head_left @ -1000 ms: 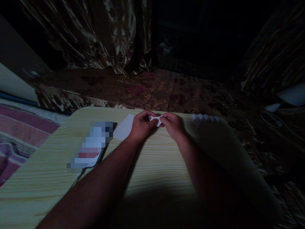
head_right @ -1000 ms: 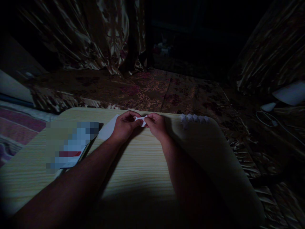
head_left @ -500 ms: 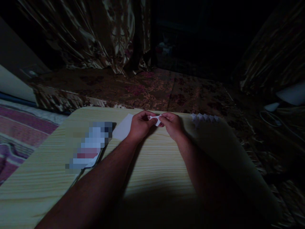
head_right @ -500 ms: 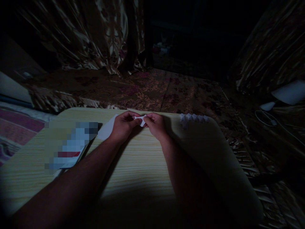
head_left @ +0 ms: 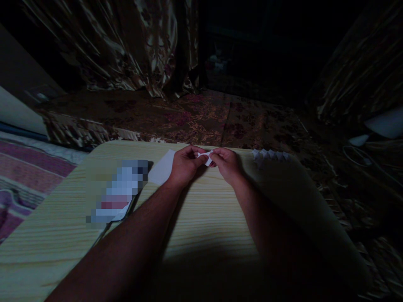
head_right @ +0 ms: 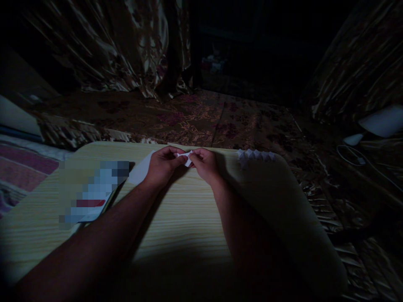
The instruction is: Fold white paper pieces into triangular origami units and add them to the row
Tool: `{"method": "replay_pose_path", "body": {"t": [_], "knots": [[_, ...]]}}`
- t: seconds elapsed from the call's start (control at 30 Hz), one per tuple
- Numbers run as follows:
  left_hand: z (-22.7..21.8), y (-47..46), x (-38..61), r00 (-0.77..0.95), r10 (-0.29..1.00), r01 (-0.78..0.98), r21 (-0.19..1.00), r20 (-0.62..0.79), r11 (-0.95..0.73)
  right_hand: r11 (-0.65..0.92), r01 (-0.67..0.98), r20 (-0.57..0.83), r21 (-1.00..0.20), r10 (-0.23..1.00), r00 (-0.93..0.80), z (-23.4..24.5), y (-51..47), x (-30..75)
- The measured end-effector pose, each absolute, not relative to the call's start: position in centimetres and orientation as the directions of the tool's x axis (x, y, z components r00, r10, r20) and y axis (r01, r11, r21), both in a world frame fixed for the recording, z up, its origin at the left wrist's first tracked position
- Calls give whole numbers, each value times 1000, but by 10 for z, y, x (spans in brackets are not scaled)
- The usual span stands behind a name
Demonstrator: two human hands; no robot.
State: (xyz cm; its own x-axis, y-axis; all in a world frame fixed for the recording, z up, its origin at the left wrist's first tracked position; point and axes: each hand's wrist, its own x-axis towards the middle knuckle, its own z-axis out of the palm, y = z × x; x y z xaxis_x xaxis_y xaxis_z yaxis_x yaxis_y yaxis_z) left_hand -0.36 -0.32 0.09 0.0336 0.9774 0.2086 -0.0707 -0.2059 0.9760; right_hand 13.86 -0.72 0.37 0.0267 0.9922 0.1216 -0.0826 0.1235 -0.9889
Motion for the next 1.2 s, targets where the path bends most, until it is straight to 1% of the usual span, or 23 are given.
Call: {"method": "replay_pose_path", "body": {"t": [0.27,0.63,1.0,1.2], "knots": [[-1,-3,-4,40,971,-50,971,235,-233,130,-79,128,-988,991,30,4,-7,138],[-1,-3,-3,29,973,-48,973,229,-227,128,-68,126,-989,992,32,2,-6,136],[0,-3,-2,34,974,-46,973,226,-224,167,3,167,-986,985,42,1,-6,136],[-2,-3,-2,19,974,-45,973,226,-225,169,-42,169,-985,985,18,1,-8,138]]}}
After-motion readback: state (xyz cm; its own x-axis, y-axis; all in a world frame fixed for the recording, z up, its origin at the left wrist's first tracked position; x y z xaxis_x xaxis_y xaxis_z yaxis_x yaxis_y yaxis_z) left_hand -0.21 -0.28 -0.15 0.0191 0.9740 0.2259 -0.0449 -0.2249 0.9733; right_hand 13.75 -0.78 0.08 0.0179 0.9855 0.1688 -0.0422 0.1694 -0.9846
